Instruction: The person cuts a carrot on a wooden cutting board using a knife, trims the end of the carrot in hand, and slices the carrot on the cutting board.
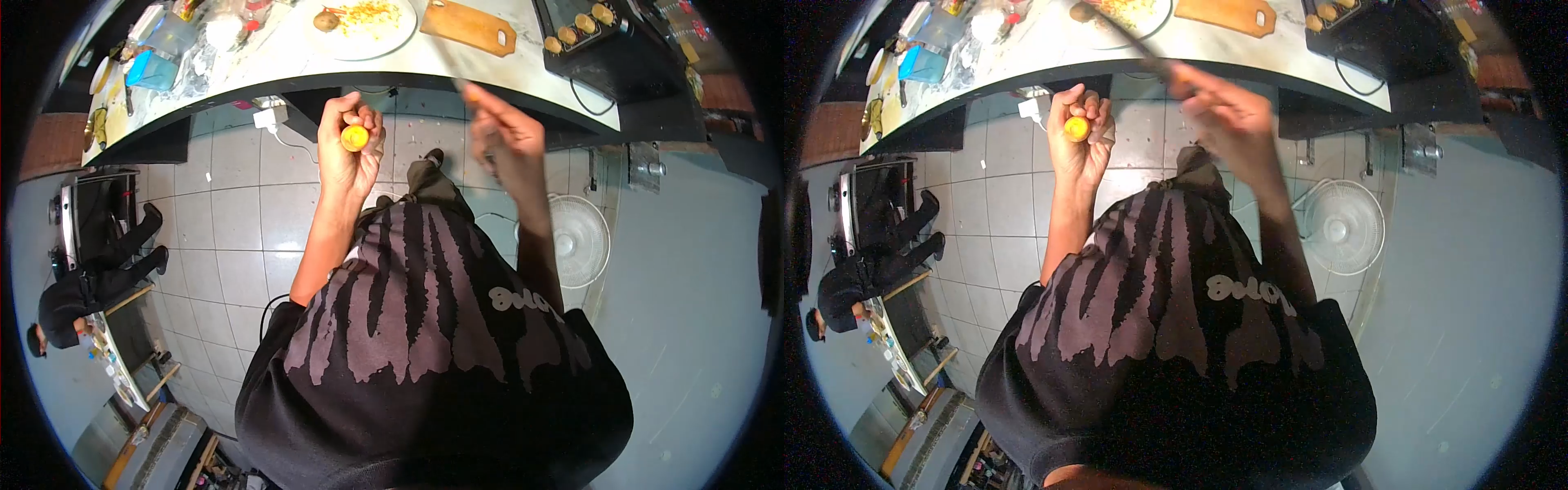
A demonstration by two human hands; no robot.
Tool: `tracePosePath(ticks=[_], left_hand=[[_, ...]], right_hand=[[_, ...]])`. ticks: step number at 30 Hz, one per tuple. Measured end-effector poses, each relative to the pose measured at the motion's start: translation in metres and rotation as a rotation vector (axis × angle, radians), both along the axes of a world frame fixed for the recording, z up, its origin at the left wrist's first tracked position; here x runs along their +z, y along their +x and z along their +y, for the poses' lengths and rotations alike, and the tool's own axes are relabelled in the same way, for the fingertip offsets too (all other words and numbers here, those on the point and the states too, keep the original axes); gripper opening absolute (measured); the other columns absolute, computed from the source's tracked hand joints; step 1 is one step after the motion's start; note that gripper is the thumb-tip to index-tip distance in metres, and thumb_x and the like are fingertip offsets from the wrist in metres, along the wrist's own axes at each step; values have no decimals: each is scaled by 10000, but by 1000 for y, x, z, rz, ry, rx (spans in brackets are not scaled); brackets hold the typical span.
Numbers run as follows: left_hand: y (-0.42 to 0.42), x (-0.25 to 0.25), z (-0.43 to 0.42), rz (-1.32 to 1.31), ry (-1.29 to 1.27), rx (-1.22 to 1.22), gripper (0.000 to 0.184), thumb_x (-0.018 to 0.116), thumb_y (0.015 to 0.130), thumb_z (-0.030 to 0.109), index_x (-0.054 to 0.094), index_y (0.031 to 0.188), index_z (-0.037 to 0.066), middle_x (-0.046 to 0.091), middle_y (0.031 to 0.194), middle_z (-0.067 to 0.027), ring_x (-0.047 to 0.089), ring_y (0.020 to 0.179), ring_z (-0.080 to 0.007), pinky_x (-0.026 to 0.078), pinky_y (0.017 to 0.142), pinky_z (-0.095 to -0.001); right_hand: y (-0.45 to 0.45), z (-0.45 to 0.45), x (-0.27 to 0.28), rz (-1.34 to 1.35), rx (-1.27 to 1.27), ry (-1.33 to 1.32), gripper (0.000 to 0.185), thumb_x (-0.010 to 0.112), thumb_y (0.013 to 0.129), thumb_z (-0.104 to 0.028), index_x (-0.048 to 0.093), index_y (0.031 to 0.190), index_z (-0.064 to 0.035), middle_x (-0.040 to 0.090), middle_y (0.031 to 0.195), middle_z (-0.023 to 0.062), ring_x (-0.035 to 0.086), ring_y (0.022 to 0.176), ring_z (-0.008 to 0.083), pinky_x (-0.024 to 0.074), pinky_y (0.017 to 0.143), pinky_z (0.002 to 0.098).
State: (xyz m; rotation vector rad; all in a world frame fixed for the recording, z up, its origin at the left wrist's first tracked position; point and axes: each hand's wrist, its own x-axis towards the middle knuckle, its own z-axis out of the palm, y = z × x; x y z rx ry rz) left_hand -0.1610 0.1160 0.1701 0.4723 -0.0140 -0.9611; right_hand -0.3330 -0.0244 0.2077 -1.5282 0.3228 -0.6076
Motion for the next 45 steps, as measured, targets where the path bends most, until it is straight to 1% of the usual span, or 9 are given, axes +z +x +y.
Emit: tracePosePath(ticks=[3, 5, 9, 15, 19, 25, 29, 34, 45], left_hand=[[10, -12, 2, 138, -31, 51, 302, 631, 935, 218, 573, 676, 74, 557, 683, -68, 490, 608, -155, 356, 399, -215], [13, -18, 2, 179, -23, 63, 292, 638, 932, 227, 576, 687, 81, 557, 687, -65, 492, 614, -157, 358, 407, -218], [24, -29, -2, 255, 14, 31, 298, 621, 931, 285, 537, 709, 105, 558, 705, -50, 502, 583, -157, 346, 429, -239], [28, -30, -5, 386, 10, 39, 265, 633, 933, 242, 597, 709, 105, 566, 701, -37, 496, 587, -145, 341, 426, -240], [30, -39, -1, 251, 17, -32, 283, 615, 932, 310, 626, 723, 120, 573, 697, -47, 450, 537, -141, 304, 437, -271], [33, -45, 1, 224, -26, -15, 241, 570, 986, 298, 669, 1066, 94, 580, 786, -52, 468, 597, -148, 370, 521, -287], [33, -39, 5, 135, -126, 10, 420, 510, 1032, 294, 533, 1361, 35, 592, 906, -84, 497, 695, -157, 430, 624, -291], [32, -40, 8, 67, -122, 21, 416, 514, 1032, 284, 518, 1376, 51, 608, 954, -89, 521, 714, -161, 445, 636, -298], [39, -37, -18, -73, 61, 31, 263, 626, 1010, 179, 565, 1205, 14, 665, 1042, -113, 701, 931, -204, 617, 811, -279]], right_hand=[[-28, -30, -13, 35, -43, 86, 369, 628, 1014, -263, 651, 1328, -71, 567, 730, -52, 403, 527, -7, 320, 453, 181], [-46, -40, -21, 421, 2, -7, 359, 582, 1035, -285, 662, 1311, -72, 466, 667, -69, 380, 516, 10, 319, 453, 207], [-73, -53, -90, 613, 96, -52, 425, 579, 1024, -403, 681, 1267, -69, 506, 635, -57, 428, 497, 40, 343, 461, 231], [-74, -40, -140, 938, 167, -109, 549, 642, 920, -565, 771, 778, -51, 542, 492, 3, 524, 462, 115, 428, 507, 291], [-64, -38, -144, 975, 108, -203, 493, 716, 866, -530, 768, 777, -49, 583, 536, 10, 542, 484, 114, 426, 508, 287], [-35, -39, -147, 371, -128, 378, 309, 643, 970, -145, 633, 1258, -32, 451, 640, -81, 370, 499, 20, 298, 453, 212], [-17, -41, -167, 265, -163, 621, 314, 647, 976, -178, 628, 1231, 4, 513, 771, -24, 424, 577, 35, 319, 468, 199], [-20, -25, -174, 354, -34, 661, 317, 596, 1003, -221, 645, 1159, 51, 555, 822, 6, 479, 644, 52, 385, 538, 198], [-21, -17, -181, 596, 154, 534, 439, 451, 1083, -326, 459, 1443, -74, 455, 757, -23, 420, 543, 58, 392, 485, 225]])
